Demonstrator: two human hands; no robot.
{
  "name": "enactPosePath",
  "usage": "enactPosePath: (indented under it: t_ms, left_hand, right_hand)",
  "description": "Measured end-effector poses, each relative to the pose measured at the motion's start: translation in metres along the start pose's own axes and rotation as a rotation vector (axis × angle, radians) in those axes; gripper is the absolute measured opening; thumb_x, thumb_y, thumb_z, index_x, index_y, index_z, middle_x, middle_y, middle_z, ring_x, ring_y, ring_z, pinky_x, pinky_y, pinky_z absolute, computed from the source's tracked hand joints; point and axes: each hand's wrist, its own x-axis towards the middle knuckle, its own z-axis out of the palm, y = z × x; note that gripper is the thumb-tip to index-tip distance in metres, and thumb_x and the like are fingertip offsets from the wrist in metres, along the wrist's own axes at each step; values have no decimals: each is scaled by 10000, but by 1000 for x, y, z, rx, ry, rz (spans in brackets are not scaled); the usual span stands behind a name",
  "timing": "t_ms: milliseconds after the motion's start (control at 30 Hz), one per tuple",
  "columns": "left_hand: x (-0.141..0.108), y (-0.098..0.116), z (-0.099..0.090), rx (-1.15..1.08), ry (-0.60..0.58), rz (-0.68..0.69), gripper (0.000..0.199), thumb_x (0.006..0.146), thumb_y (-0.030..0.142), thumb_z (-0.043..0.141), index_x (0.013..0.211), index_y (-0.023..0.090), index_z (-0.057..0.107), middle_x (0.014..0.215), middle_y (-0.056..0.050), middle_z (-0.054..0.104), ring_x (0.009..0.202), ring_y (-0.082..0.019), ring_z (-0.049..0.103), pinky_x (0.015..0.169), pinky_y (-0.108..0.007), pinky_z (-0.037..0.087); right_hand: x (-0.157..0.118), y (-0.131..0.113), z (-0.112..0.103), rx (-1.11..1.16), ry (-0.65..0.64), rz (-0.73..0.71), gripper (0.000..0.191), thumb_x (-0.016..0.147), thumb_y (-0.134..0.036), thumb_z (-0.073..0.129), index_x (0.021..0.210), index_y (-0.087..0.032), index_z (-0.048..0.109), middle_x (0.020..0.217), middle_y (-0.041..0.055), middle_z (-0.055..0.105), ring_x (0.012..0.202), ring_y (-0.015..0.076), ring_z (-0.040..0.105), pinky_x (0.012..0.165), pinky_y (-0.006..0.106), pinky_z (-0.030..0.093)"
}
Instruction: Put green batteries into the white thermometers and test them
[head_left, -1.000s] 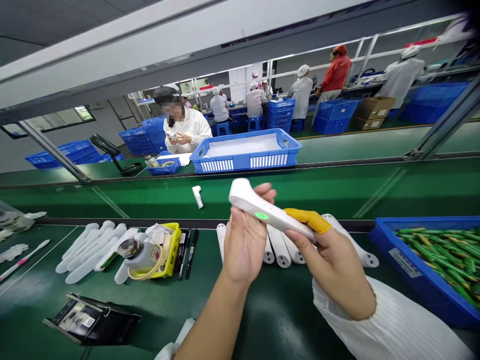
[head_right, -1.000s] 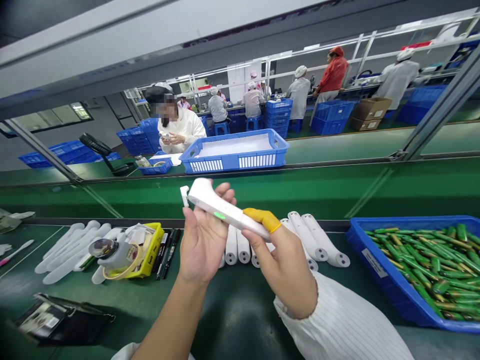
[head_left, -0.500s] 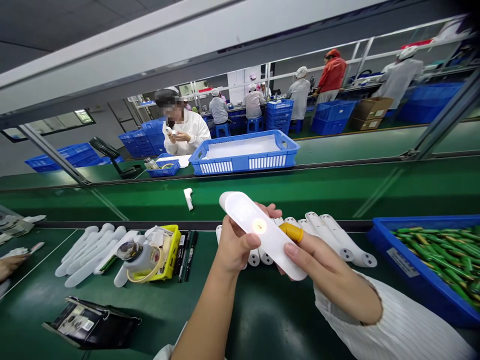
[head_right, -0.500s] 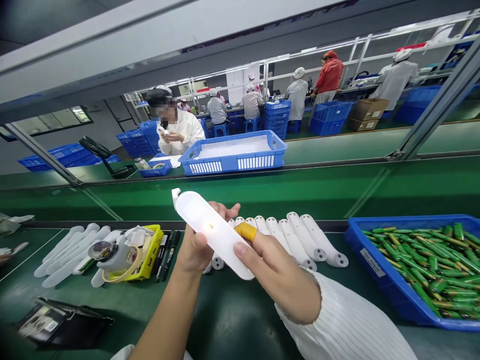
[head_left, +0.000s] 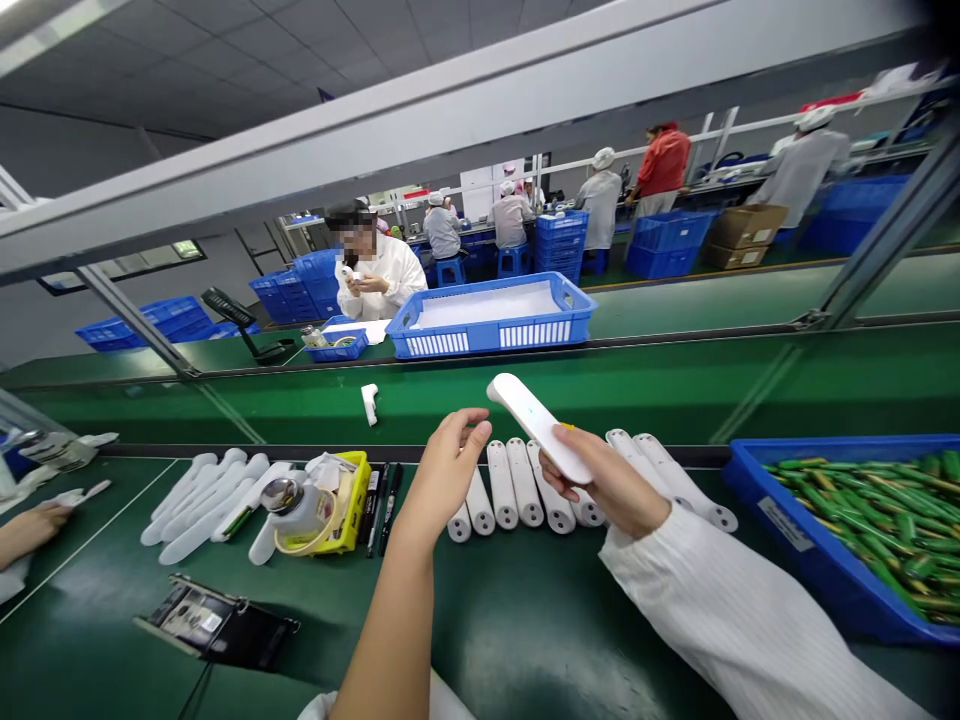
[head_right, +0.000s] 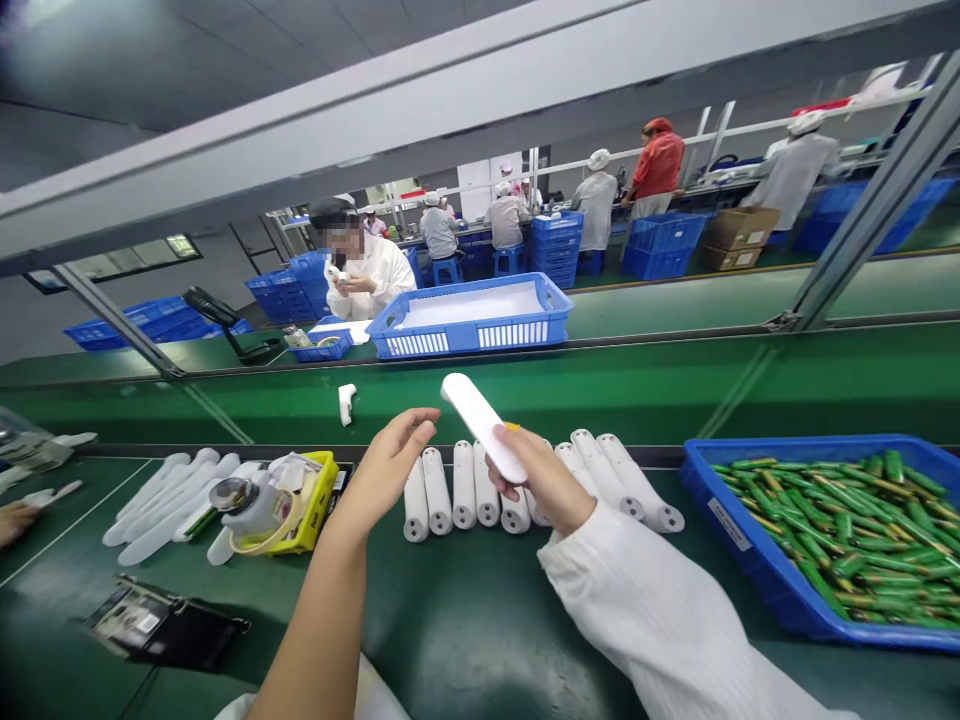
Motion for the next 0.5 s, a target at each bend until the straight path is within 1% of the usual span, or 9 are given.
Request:
enactPosePath:
  t_ms: [33, 100, 167, 200, 267, 333, 367, 433, 500]
  left_hand:
    - [-3, 0, -5, 159, -9, -37, 355, 917, 412, 363, 1117, 207, 573, 1190, -113, 561, 1066, -257, 551, 895, -366, 414]
    - [-14, -3, -13, 367, -70, -103, 277, 892, 342, 409, 1021, 204, 612, 1095, -109, 578, 1011, -272, 560, 890, -385, 403]
    - [-28, -8, -15, 444, -131, -157, 203, 842, 260, 478, 942, 188, 639, 1023, -108, 576, 949, -281, 576, 886, -401, 398]
    - [-35, -12, -13, 479, -159, -186, 188, 816, 224, 501, 934, 181, 641, 1026, -109, 565, 933, -281, 580, 879, -403, 401]
    - [-50, -24, -7, 536, -212, -237, 212, 774, 180, 541, 966, 174, 632, 1090, -116, 527, 928, -276, 578, 866, -398, 412]
    - [-60, -37, 2, 567, -247, -270, 279, 748, 171, 581, 1026, 188, 601, 1174, -113, 470, 951, -266, 566, 849, -380, 427]
    - [-64, -44, 7, 577, -252, -282, 309, 739, 173, 599, 1047, 196, 583, 1205, -109, 441, 969, -262, 555, 843, -370, 433]
    - [-68, -55, 15, 598, -235, -302, 350, 719, 164, 630, 1059, 196, 551, 1237, -110, 395, 1020, -265, 522, 845, -360, 432]
    - [-69, -62, 19, 625, -184, -329, 340, 713, 122, 625, 1037, 175, 534, 1247, -125, 369, 1078, -271, 479, 880, -365, 412]
  right_hand:
    - [7, 1, -7, -11, -12, 39, 380, 858, -531, 356, 863, -166, 464, 610, -12, 442, 506, 120, 415, 438, 245, 330]
    - [25, 7, -26, -115, 36, 87, 355, 855, -483, 363, 858, -154, 496, 578, -16, 432, 469, 112, 389, 438, 249, 322]
    - [45, 17, -45, -266, 146, 133, 289, 835, -421, 444, 750, -154, 515, 477, -52, 353, 397, 89, 290, 413, 247, 237]
    - [54, 22, -54, -340, 206, 149, 253, 815, -374, 496, 687, -157, 514, 448, -54, 339, 387, 87, 285, 418, 253, 212]
    - [67, 32, -68, -478, 312, 156, 240, 761, -280, 589, 571, -171, 492, 427, -26, 369, 404, 105, 351, 450, 275, 212]
    - [70, 38, -77, -587, 391, 112, 267, 749, -251, 621, 531, -182, 483, 459, 15, 425, 467, 146, 445, 493, 304, 241]
    - [67, 39, -79, -625, 418, 70, 261, 768, -260, 611, 548, -180, 496, 486, 28, 448, 505, 164, 480, 514, 315, 259]
    - [54, 36, -79, -672, 445, -53, 242, 835, -290, 550, 632, -159, 546, 553, 34, 488, 580, 175, 530, 559, 319, 316]
    - [36, 28, -71, -688, 448, -220, 254, 901, -313, 479, 752, -138, 589, 649, 21, 532, 659, 156, 565, 619, 291, 398]
